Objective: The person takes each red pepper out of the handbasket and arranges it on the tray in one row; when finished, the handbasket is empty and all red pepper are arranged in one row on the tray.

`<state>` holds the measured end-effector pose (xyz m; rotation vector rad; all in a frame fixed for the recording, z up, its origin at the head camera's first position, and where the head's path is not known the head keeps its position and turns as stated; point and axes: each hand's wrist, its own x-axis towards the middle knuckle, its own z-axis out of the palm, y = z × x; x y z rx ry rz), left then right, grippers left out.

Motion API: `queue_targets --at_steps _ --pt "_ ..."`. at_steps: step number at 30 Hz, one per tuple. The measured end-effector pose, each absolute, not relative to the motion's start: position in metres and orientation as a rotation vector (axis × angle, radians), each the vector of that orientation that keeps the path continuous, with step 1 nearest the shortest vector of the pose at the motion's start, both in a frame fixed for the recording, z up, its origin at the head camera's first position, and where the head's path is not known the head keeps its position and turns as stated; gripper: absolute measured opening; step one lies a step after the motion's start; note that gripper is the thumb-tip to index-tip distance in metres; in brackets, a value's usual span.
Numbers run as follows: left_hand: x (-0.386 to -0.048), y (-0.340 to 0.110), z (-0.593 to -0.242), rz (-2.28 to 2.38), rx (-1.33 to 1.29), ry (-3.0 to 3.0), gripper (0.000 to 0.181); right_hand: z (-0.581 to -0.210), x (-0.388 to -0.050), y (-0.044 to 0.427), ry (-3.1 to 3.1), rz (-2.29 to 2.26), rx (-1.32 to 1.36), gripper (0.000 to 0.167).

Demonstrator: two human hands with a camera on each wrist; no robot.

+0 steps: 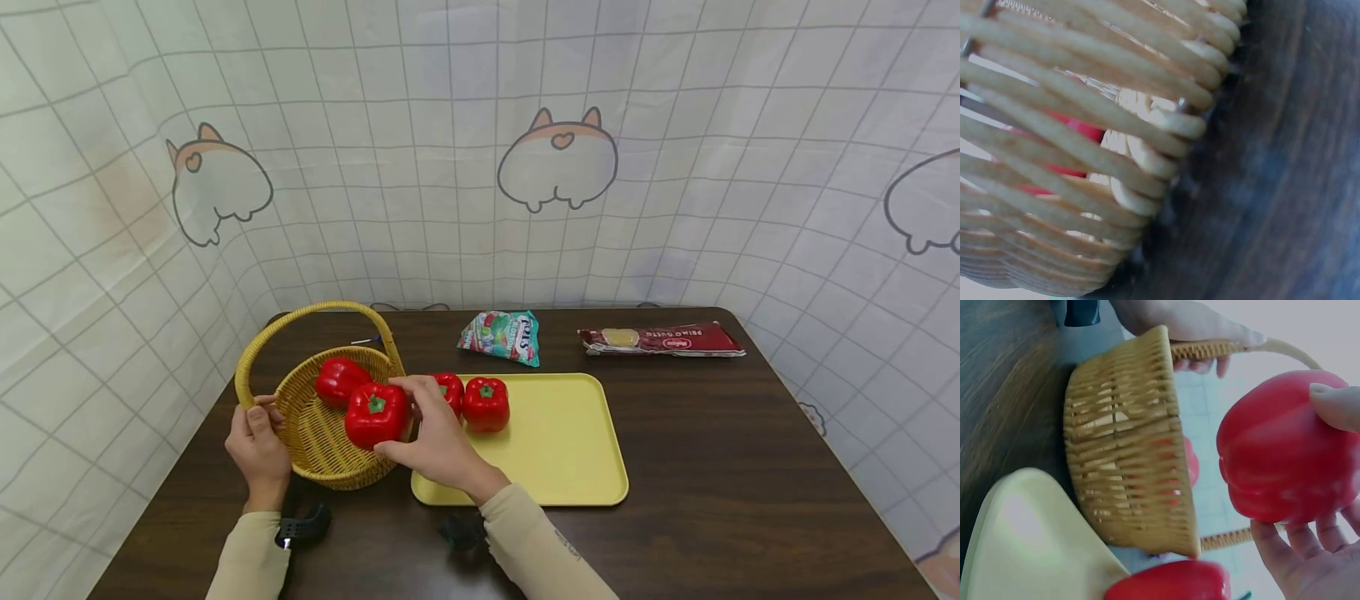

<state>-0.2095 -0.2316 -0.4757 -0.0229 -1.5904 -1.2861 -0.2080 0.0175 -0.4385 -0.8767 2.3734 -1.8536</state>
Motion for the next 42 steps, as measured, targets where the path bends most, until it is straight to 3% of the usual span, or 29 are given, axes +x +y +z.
queue_targets --at_steps 15,29,42 --pt "-0.210 -0.233 -0.477 -1.290 -0.034 -1.605 0.052 -0.421 -0.187 0.064 2.318 -2.052 -0.794 0.073" --pt "-0.209 -0.233 -0.476 -1.290 -0.033 -1.607 0.055 -0.429 -0.191 0.110 2.422 -2.226 -0.578 0.073" --pt "-0.209 -0.233 -0.476 -1.279 -0.021 -1.620 0.052 -0.467 -0.216 0.147 2.443 -2.423 -0.342 0.066"
